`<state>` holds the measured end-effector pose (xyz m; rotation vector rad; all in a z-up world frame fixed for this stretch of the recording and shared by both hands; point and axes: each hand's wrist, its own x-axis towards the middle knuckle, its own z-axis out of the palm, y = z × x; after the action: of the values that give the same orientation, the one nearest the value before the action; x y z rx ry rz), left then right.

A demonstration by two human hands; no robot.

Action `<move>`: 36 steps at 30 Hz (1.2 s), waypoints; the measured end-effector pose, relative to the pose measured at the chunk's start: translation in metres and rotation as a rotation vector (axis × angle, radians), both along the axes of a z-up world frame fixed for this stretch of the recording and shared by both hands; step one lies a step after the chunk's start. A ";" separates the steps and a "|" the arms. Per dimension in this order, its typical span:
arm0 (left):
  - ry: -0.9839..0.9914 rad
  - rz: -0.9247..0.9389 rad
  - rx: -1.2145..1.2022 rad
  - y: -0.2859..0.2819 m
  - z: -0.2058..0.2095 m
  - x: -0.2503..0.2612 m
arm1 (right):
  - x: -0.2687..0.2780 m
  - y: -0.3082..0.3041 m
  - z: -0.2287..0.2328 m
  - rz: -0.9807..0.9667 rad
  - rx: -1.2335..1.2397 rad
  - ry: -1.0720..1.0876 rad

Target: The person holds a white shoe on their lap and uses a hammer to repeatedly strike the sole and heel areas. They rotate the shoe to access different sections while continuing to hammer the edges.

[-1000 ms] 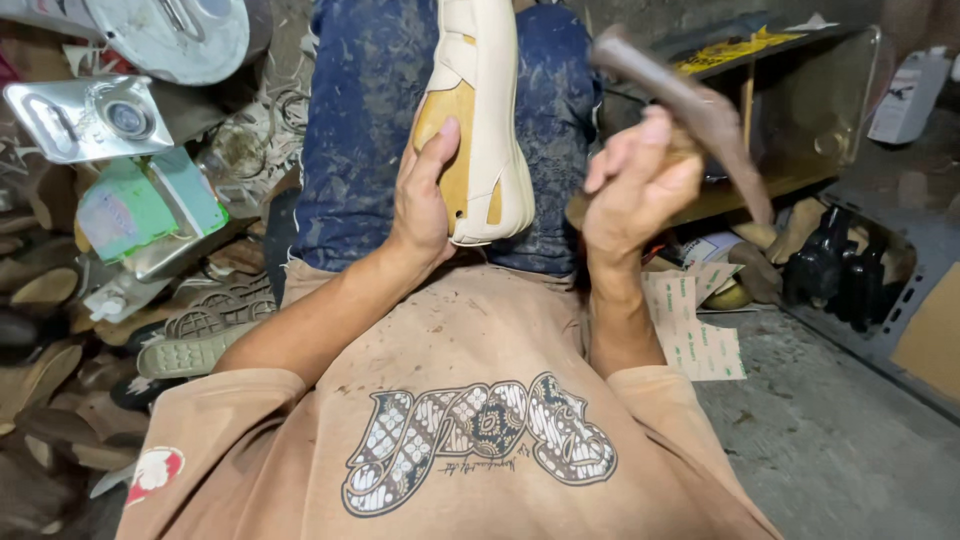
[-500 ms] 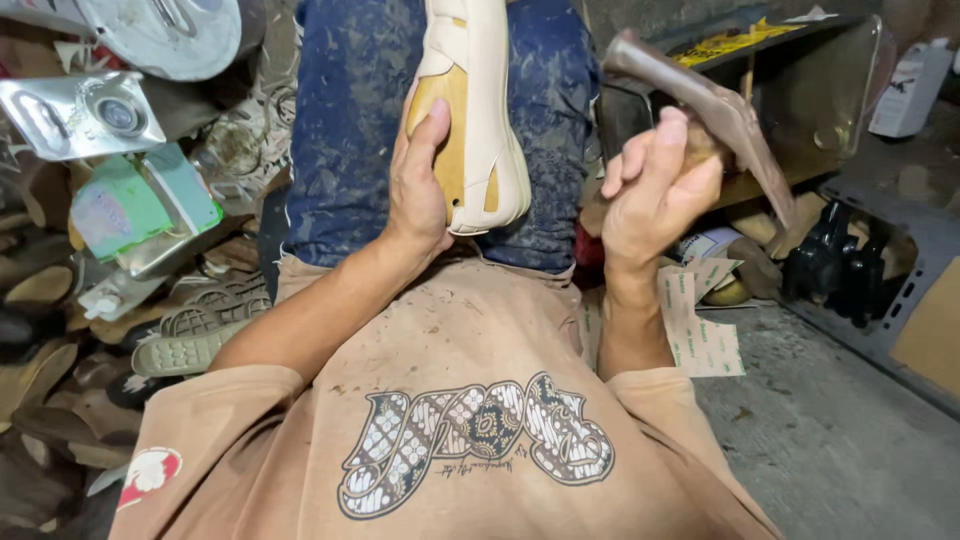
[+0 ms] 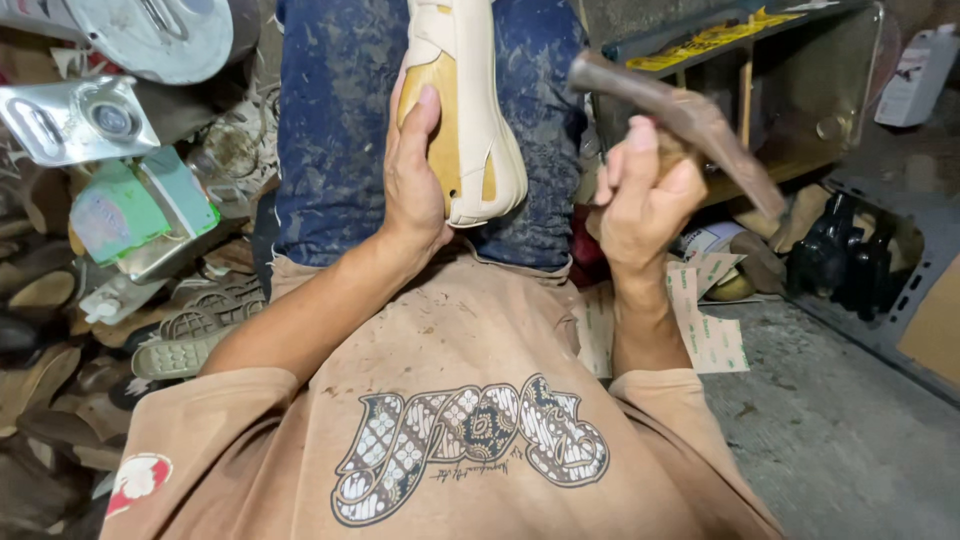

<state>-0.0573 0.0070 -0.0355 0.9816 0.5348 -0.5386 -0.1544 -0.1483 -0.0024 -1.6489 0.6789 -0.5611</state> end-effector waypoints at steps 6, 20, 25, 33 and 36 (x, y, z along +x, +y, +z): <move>0.115 0.062 0.008 -0.009 0.011 0.003 | -0.020 -0.020 0.021 0.386 -0.081 0.428; 0.384 0.206 -0.012 -0.027 0.028 0.016 | -0.054 -0.008 0.016 0.459 -0.176 0.325; 0.397 0.287 -0.071 -0.028 0.018 0.015 | -0.058 0.005 0.002 0.096 -0.311 -0.040; 0.504 0.321 -0.046 -0.028 0.013 0.013 | -0.075 0.036 -0.006 0.223 -0.661 0.312; 0.514 0.312 -0.167 -0.019 -0.008 0.011 | -0.073 0.033 -0.006 0.273 -0.548 0.155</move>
<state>-0.0460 -0.0122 -0.0434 0.5787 1.0644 -0.5429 -0.2270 -0.1152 -0.0079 -2.2744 0.4151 -0.4450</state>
